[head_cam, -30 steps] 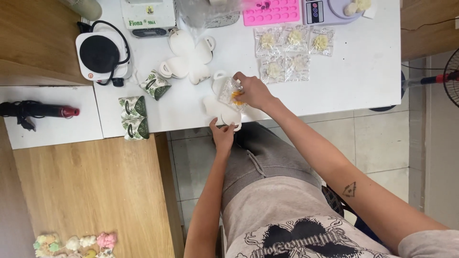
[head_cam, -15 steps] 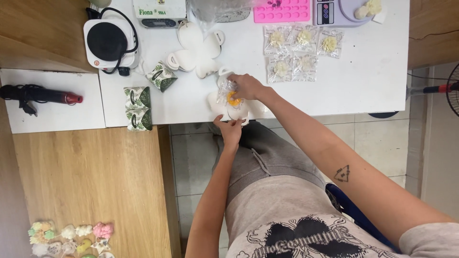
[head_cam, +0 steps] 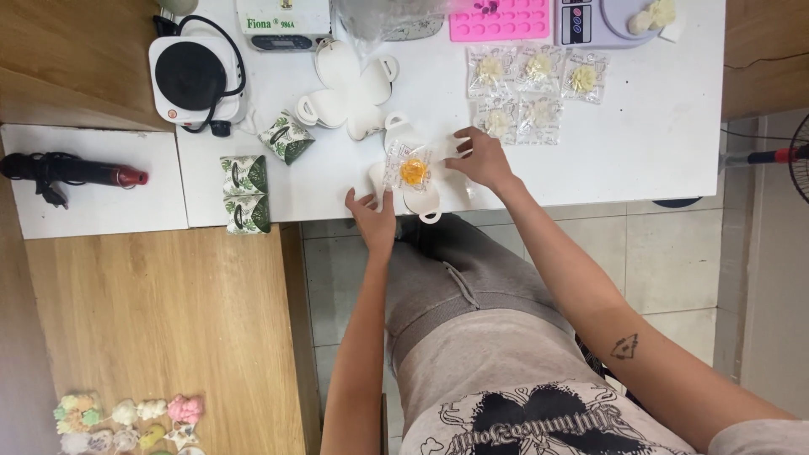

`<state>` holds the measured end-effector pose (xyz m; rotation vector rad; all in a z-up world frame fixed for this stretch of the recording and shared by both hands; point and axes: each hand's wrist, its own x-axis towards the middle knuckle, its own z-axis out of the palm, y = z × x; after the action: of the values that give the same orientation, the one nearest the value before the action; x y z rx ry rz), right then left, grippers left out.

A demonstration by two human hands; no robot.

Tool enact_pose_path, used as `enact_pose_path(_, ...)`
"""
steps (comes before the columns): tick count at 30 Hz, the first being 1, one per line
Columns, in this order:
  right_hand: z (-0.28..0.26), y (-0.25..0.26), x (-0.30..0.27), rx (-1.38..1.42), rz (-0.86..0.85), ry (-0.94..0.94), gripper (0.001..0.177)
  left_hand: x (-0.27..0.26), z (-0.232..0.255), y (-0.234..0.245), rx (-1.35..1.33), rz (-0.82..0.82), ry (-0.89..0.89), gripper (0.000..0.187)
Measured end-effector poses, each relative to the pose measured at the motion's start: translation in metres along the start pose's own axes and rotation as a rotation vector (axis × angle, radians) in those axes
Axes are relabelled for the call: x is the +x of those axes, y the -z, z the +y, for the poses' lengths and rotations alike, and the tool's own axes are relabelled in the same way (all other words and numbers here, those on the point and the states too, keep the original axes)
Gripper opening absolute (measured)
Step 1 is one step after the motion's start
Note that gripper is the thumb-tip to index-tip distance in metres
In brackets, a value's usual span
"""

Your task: Packaging decorative candles into boxes and organizing them on shelves.

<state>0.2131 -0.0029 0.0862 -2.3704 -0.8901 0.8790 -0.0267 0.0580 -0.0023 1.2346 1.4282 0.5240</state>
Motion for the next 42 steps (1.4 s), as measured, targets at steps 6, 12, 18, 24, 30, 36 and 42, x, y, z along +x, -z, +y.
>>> enact_pose_path(6, 0.040, -0.037, -0.001, 0.215, 0.170, -0.051, 0.034, 0.020, -0.006, -0.011, -0.008, -0.039, -0.020, 0.073)
enact_pose_path(12, 0.030, -0.043, -0.013, 0.254, 0.222, -0.010, 0.033, 0.011, 0.001, -0.021, 0.114, -0.029, -0.169, 0.068)
enact_pose_path(18, 0.008, -0.041, -0.021, 0.215, 0.194, 0.053, 0.045, 0.000, 0.031, -0.020, 0.264, -0.094, -0.258, 0.079)
enact_pose_path(24, -0.028, -0.016, -0.007, -0.025, 0.278, 0.407, 0.060, 0.003, 0.010, -0.013, 0.217, 0.055, -0.192, 0.088)
enact_pose_path(30, -0.055, -0.025, 0.056, 0.126, -0.020, 0.417, 0.063, -0.039, 0.001, -0.004, -0.223, -0.212, 0.459, 0.074)
enact_pose_path(36, -0.052, -0.033, 0.067, 0.104, -0.080, 0.357, 0.036, -0.028, -0.035, -0.016, -0.524, -0.566, 0.646, 0.052)
enact_pose_path(42, -0.035, -0.021, 0.045, 0.128, -0.109, 0.410, 0.014, -0.014, -0.040, -0.017, -0.574, -0.496, 0.470, 0.045)
